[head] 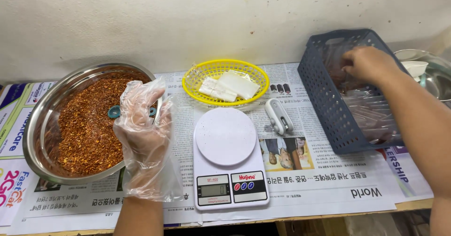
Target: Scooping chili flakes into small plastic bags and weighing them on a digital scale
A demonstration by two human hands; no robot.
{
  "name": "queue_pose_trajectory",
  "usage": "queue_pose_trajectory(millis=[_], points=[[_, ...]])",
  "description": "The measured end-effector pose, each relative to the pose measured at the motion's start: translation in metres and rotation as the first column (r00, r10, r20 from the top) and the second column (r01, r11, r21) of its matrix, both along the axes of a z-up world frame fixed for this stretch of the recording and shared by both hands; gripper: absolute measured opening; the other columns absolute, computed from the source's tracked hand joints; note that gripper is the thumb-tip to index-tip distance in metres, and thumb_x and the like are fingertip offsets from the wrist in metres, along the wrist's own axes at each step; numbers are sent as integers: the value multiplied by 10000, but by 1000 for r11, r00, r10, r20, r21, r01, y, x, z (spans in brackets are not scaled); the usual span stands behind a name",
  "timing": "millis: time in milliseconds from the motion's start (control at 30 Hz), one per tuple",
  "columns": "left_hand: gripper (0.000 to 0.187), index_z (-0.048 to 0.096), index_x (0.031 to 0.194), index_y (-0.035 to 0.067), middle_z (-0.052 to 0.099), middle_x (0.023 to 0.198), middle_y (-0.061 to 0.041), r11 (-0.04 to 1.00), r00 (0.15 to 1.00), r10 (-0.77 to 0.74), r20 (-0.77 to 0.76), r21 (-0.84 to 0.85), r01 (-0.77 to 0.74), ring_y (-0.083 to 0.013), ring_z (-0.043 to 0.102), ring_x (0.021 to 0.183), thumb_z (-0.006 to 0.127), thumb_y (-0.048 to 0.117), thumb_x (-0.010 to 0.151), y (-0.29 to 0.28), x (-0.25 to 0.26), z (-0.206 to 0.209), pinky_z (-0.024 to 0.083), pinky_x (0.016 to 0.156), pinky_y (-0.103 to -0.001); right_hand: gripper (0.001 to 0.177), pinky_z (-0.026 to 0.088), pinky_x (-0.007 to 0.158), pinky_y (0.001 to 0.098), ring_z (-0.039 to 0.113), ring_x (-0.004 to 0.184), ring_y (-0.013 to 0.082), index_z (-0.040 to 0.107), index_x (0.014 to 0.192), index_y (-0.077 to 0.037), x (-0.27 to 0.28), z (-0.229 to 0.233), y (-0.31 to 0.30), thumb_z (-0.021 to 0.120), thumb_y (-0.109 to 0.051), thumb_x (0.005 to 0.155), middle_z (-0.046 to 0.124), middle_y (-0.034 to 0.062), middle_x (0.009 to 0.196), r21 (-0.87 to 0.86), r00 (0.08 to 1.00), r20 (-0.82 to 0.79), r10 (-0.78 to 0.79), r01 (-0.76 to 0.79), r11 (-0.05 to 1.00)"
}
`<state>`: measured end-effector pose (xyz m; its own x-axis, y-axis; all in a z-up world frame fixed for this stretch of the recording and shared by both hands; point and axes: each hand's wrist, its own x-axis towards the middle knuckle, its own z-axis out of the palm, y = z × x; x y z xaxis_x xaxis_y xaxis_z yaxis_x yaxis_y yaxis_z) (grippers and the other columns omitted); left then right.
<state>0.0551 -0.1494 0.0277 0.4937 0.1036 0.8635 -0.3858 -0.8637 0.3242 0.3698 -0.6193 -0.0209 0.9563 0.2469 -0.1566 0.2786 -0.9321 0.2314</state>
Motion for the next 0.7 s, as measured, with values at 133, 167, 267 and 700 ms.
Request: queue_pose_trajectory(millis=[133,167,267,700], points=[[194,685,1165,-47,684,1235,-252,1000,1000,13,-18,-10,-14,-465,625,1247,695,-12,974,0,2,-7,466,1176,-571,218,619,740,440,707,1063,287,748,1192,-165,-23,37,21,620,-242,1034,751,81,1207,57,997,-8,-82,82,995],[192,687,1168,-51,683,1241,-252,1000,1000,20,-16,7,-20,-466,622,1254,694,-11,980,0,2,-7,466,1177,-566,210,601,712,457,702,1079,302,748,1157,-187,-17,34,18,609,-239,1008,743,75,1225,27,997,5,-77,77,997],[193,697,1169,-48,693,1241,-233,999,999,27,-17,23,-27,-456,618,1258,695,7,984,4,4,-11,460,1181,-560,245,600,705,487,703,1103,332,736,1168,-197,-13,27,19,587,-212,974,739,101,1235,-34,996,-2,-88,87,996],[191,686,1191,-24,671,1247,-202,997,998,70,-10,-40,-70,-430,589,1303,692,8,1003,3,-2,-7,452,1195,-546,214,565,723,549,707,1045,415,706,1153,-180,-3,18,4,675,-292,974,785,142,1126,153,981,65,-183,171,973]])
